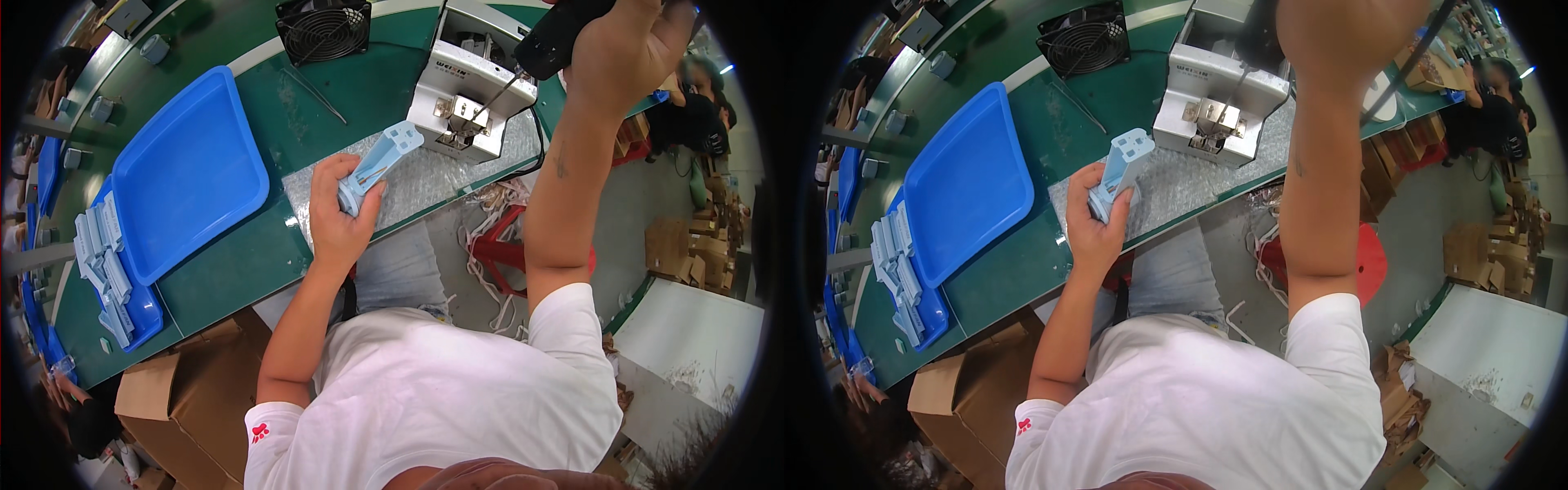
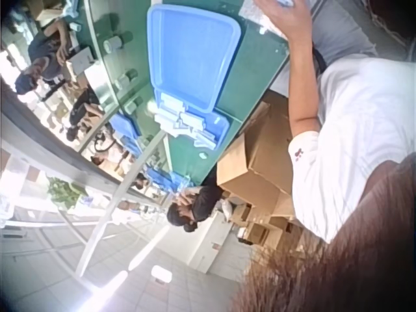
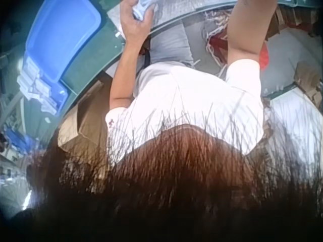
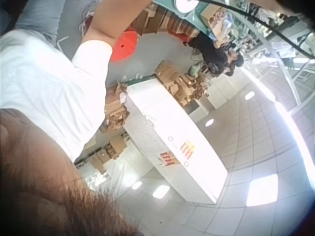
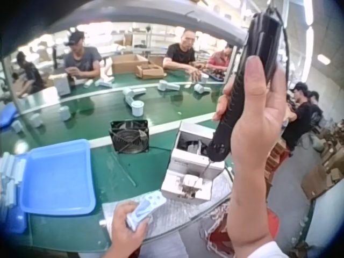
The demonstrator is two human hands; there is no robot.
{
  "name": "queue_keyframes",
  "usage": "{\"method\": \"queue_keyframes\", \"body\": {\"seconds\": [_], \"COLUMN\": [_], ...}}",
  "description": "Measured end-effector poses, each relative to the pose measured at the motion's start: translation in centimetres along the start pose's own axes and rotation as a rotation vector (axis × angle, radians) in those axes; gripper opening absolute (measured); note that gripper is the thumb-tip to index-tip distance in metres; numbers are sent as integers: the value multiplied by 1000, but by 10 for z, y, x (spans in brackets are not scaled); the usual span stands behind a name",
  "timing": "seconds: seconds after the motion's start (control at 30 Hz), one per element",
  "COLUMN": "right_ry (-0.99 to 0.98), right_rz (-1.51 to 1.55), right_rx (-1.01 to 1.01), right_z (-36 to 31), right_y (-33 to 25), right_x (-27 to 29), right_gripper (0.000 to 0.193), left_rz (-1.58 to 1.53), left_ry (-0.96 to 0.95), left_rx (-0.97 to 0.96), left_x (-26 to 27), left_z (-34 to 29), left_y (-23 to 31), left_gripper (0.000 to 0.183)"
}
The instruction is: The person inserts a cylindrical component into a light blue plastic housing and secures it using a handheld electric screwdriver. They repeat this process for multiple units, placing the finished assemblies into a blue tray on the table.
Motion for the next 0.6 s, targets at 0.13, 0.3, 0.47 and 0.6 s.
{"method": "queue_keyframes", "body": {"seconds": [0.13, 0.3, 0.47, 0.6], "right_ry": [25, -5, 29, 32], "right_rz": [-48, 64, 131, 193], "right_rx": [74, 48, -232, -368], "right_z": [-4, -12, -28, -32], "right_y": [-6, 5, -13, -16], "right_x": [-5, -5, -7, -8], "right_gripper": [28, 24, 31, 53], "left_rz": [-17, -31, -18, -15], "left_ry": [8, -5, 14, 21], "left_rx": [0, 4, -34, -58], "left_x": [0, -2, 0, 0], "left_z": [-1, 0, -1, 0], "left_y": [-1, -2, 0, 2], "left_gripper": [39, 39, 40, 40]}}
Point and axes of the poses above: each hand's wrist, its own z-axis towards the middle knuckle, its own x-axis out of the back of the hand, y = z × x, the point moved 8 cm from there along z, towards the middle knuckle, and after that the axes turned 8 degrees about -z, right-handed, at the moved point
